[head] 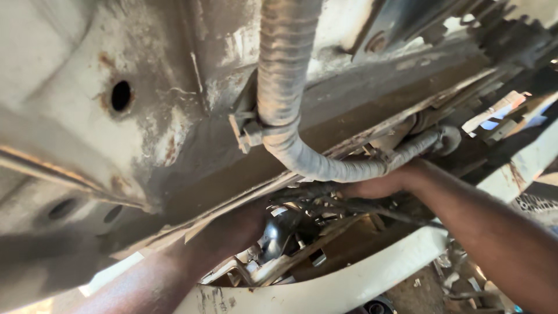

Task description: The person is working underneath a vehicle, using pliers to cut and manipulate electrical wires. They are seen stripping wire insulation and adjusting connections within the vehicle's undercarriage.

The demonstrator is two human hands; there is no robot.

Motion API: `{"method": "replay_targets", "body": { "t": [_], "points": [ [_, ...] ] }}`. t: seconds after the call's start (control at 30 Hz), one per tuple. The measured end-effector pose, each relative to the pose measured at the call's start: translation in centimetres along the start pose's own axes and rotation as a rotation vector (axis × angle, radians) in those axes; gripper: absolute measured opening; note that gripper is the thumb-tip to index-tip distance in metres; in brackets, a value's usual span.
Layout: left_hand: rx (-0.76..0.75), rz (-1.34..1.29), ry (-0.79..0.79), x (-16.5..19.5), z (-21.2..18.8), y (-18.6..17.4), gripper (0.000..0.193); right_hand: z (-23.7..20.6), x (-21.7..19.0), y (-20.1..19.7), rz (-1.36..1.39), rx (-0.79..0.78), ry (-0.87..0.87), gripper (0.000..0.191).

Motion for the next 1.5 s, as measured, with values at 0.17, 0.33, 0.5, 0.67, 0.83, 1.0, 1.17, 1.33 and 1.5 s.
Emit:
{"method": "replay_targets", "body": {
  "t": [0.17, 0.33, 0.5, 0.67, 0.83, 1.0, 1.17, 1.33, 1.5],
  "points": [
    [0.152, -0.036, 0.131, 1.8, -1.3, -1.8, 0.053, -3.7, -2.1, -1.6, -0.096, 0.213, 0.236, 0.04],
    [0.109, 0.015, 0.216, 3.3, -1.6, -1.0, 0.046, -7.4, -8.4, -2.0, -0.458, 0.535, -0.233, 0.025],
    [-0.207, -0.306, 0.194, 1.9, -0.8, 1.4, 0.035, -10.2, -7.9, -1.6, -0.998, 0.732, -0.093, 0.023],
    [-0.06, -0.353, 0.099, 0.9, -0.6, 0.9, 0.048, -12.4, -8.1, -1.2, -1.218, 1.014, 0.053, 0.047],
    [0.041, -0.34, 0.12, 1.2, -0.3, 0.7, 0.047, -10.0, -3.8, -0.1, -0.613, 0.776, 0.476, 0.027],
    [0.007, -0.391, 0.09, 0.6, -0.2, 1.4, 0.047, -9.8, -8.6, 5.5, -0.609, 0.996, 0.022, 0.006],
    [0.001, -0.329, 0.1, 1.0, 0.0, 1.2, 0.048, -6.7, -8.6, 5.5, -0.474, 0.927, -0.105, 0.037],
    [0.03, -0.306, 0.092, 1.3, -0.1, 0.5, 0.049, 0.2, -2.0, 4.4, -0.22, 0.16, 0.467, 0.035],
    [0.088, -0.348, 0.12, 1.4, -0.1, -0.1, 0.039, -3.5, 0.0, 3.1, 0.178, 0.128, 0.508, 0.028]
  ]
}}
Point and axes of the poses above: each hand's wrist, its own z-axis towards the middle knuckle, its own y-axis out of the palm, x = y × z, the point moved 9 cm from there along z, towards the middle knuckle, and after that the axes turned 11 degrees about -x, right-handed, at the moved point
